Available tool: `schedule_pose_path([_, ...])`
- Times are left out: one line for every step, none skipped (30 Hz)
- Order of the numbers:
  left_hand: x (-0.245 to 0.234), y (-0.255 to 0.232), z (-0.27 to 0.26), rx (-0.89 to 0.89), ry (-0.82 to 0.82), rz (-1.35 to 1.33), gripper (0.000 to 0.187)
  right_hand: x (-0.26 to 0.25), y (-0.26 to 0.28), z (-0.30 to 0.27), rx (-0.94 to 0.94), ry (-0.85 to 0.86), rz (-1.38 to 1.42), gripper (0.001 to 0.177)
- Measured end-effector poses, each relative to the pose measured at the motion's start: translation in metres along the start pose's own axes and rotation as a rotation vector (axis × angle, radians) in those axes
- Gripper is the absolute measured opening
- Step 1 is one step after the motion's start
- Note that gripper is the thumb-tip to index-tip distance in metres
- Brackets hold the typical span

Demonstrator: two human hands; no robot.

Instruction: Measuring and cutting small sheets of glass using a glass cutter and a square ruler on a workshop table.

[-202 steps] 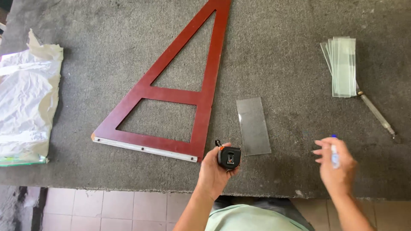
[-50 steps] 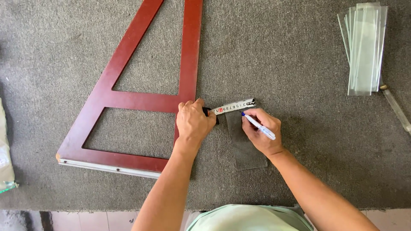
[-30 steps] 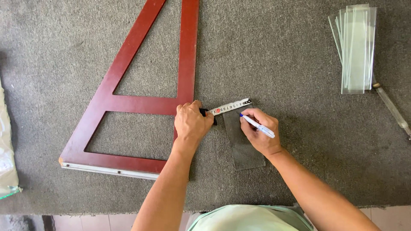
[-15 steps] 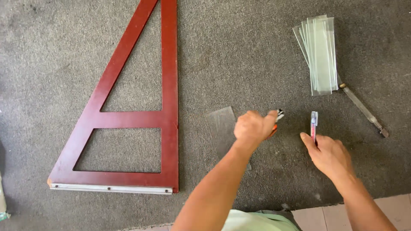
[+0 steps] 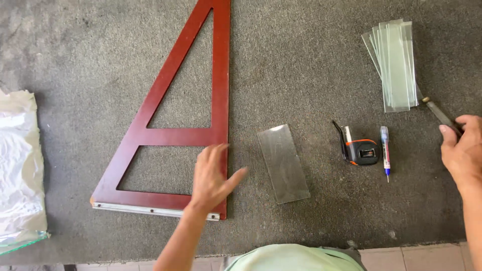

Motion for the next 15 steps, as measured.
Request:
schedule_pose_path([-0.013,0.026,-0.024,-0.040,0.069,0.112,0.085,0.020,-0.022,-0.005,0.033,0.106,0.127,0.030])
schedule_pose_path([-0.025,0.054,-0.048,-0.081,0.137,0.225,0.098,0.040,-0.043,-0.012,0.063,0.212,0.253,0.018])
schedule_pose_path([-0.034,0.075,-0.068,-0.077,0.137,0.218,0.098,0.036,-0.045,-0.014,0.063,0.211,0.246,0.018])
schedule_pose_path([-0.041,0.096,-0.087,-0.061,0.166,0.349,0.109,0.032,-0.047,-0.017,0.055,0.212,0.217,0.016])
schedule_pose_path([-0.050,0.118,-0.107,-0.043,0.199,0.482,0.120,0.028,-0.048,-0.024,0.051,0.215,0.187,0.016])
schedule_pose_path([-0.046,0.137,-0.122,-0.037,0.204,0.475,0.120,0.008,-0.035,-0.031,0.056,0.217,0.179,0.016])
schedule_pose_path([-0.046,0.159,-0.133,-0.119,0.196,0.527,0.113,-0.012,-0.020,-0.042,0.083,0.166,0.298,0.013])
schedule_pose_path([-0.046,0.182,-0.144,-0.200,0.188,0.578,0.105,-0.032,-0.006,-0.053,0.109,0.112,0.417,0.015])
schedule_pose_path([-0.050,0.176,-0.140,-0.183,0.197,0.572,0.105,-0.065,0.036,-0.056,0.124,0.111,0.403,0.015])
schedule_pose_path([-0.053,0.170,-0.135,-0.174,0.238,0.565,0.102,-0.102,0.077,-0.064,0.176,0.104,0.499,0.014])
schedule_pose_path([-0.058,0.164,-0.129,-0.167,0.272,0.561,0.099,-0.141,0.119,-0.073,0.222,0.091,0.600,0.016])
schedule_pose_path([-0.058,0.148,-0.127,-0.152,0.274,0.559,0.099,-0.153,0.148,-0.092,0.232,0.083,0.591,0.016])
schedule_pose_path([-0.054,0.134,-0.121,-0.147,0.364,0.537,0.095,-0.156,0.177,-0.110,0.304,0.231,0.760,0.015])
schedule_pose_path([-0.050,0.118,-0.115,-0.143,0.454,0.516,0.092,-0.159,0.206,-0.127,0.369,0.381,0.933,0.014])
schedule_pose_path([-0.034,0.109,-0.121,-0.124,0.458,0.522,0.092,-0.153,0.223,-0.147,0.385,0.367,0.931,0.014])
Point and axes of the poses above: each hand's wrist, its own z-axis towards the middle knuckle, its own x-axis out of the palm, y = z × x, the point moved 3 cm from there along z, towards the middle knuckle, and after that the axes turned 8 degrees about y, right-handed, at the moved point
